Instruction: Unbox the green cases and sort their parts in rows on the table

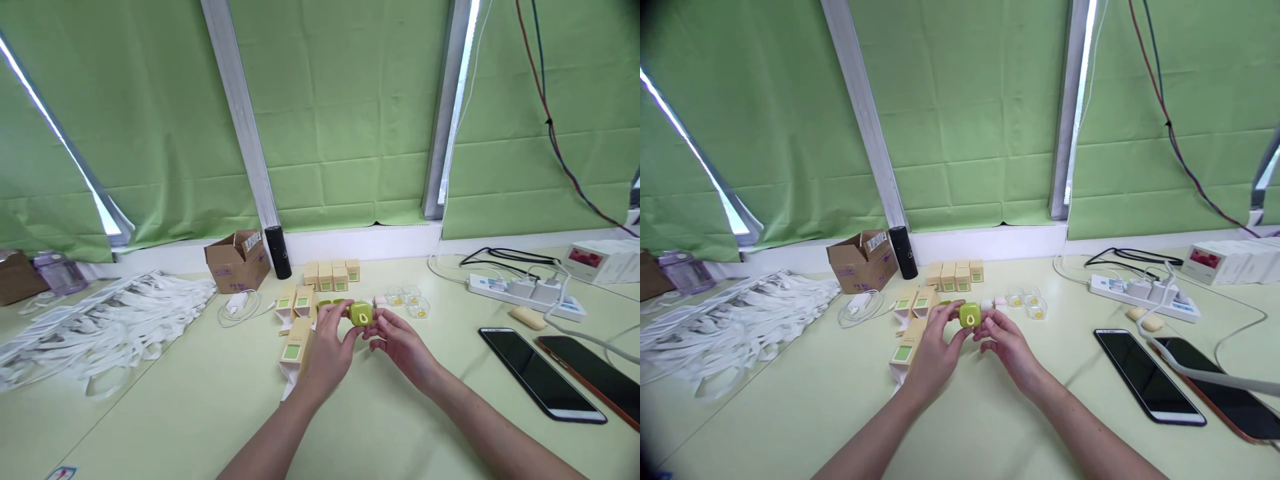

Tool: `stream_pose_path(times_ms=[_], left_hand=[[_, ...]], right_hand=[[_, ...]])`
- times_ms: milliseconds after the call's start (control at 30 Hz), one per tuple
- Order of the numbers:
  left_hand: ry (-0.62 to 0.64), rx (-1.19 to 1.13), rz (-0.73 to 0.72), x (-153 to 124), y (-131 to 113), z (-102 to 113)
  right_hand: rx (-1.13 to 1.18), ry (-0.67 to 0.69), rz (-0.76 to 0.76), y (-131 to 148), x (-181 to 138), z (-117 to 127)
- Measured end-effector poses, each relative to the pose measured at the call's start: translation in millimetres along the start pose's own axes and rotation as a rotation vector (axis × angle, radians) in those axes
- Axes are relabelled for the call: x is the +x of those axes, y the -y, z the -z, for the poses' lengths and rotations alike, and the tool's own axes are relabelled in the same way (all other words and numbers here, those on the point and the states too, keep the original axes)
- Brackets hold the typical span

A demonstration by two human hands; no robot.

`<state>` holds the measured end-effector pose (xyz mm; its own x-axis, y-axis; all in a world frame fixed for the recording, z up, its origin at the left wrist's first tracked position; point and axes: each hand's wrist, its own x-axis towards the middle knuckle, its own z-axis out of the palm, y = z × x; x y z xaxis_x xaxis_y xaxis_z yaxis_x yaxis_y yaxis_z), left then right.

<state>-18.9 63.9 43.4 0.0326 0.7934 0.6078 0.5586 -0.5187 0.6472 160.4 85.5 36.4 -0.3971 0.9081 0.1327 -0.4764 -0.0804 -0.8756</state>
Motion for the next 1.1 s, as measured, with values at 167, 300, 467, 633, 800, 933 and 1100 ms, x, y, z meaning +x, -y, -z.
stream_pose_path(times_ms=[167,300,467,633,800,933,1100], left_hand=[[-0.015,-0.108,0.166,-2.0,-1.6,-5.1],[0.033,-0.236,0.259,-2.9,-1.6,-11.5],[0.052,-0.267,0.295,-2.2,-2.8,-14.2],[0.041,-0.147,0.237,-2.6,-5.1,-9.6],[0.004,-0.043,0.137,-3.8,-10.8,-1.3],[-0.068,0.025,-0.067,-4.3,-8.4,1.0],[-0.063,0.158,-0.279,-3.7,-2.3,0.5]], right_hand=[[-0.136,-0.043,0.114,0.1,-0.9,-3.1],[-0.131,-0.068,0.146,-4.0,-1.1,-4.6],[-0.107,-0.062,0.143,-4.9,-2.1,-4.3],[-0.036,-0.019,0.112,-0.9,-4.3,-7.9],[0.064,0.011,0.097,-0.5,-4.4,-6.9],[0.074,0.012,0.095,-3.2,-3.8,-3.3],[0.034,0.009,0.07,-6.3,-3.2,-1.6]])
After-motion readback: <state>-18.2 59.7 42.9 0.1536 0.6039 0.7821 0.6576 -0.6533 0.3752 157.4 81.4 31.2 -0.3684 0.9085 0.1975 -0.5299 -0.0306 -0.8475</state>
